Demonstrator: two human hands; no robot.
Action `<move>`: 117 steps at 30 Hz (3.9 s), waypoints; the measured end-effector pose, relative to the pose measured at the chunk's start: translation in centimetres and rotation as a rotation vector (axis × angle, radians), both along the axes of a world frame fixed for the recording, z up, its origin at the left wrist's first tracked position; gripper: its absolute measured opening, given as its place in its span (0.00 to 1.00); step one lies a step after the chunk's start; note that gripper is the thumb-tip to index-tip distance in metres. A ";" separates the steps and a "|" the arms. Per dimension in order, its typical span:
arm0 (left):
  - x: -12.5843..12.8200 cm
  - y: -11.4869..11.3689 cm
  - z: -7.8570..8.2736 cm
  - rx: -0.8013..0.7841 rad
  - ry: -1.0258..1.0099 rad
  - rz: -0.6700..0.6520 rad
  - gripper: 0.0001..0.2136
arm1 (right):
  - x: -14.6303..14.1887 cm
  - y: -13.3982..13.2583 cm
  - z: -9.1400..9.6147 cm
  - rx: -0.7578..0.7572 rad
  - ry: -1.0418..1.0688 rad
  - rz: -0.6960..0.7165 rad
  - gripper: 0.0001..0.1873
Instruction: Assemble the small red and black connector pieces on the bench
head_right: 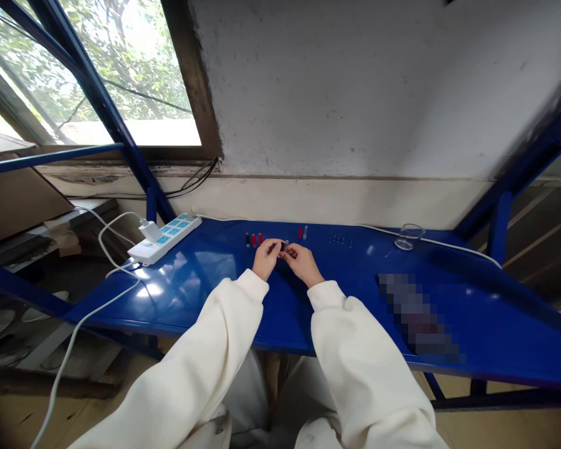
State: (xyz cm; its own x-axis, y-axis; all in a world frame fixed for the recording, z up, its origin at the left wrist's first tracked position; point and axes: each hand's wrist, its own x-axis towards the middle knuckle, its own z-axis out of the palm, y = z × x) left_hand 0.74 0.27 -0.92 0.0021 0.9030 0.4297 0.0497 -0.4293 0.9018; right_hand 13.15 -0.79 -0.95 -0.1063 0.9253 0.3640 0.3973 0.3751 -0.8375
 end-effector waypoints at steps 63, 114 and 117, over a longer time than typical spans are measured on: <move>-0.2 -0.4 -0.2 0.028 0.528 0.092 0.09 | 4.4 6.3 0.2 -0.253 -0.650 -0.499 0.16; -2.3 1.1 0.5 -0.068 0.283 0.200 0.09 | 0.9 -0.4 1.6 0.000 -0.331 -0.382 0.16; -1.5 0.7 0.7 -0.157 0.037 -0.001 0.10 | 0.5 -0.6 1.6 -0.013 -0.229 -0.349 0.20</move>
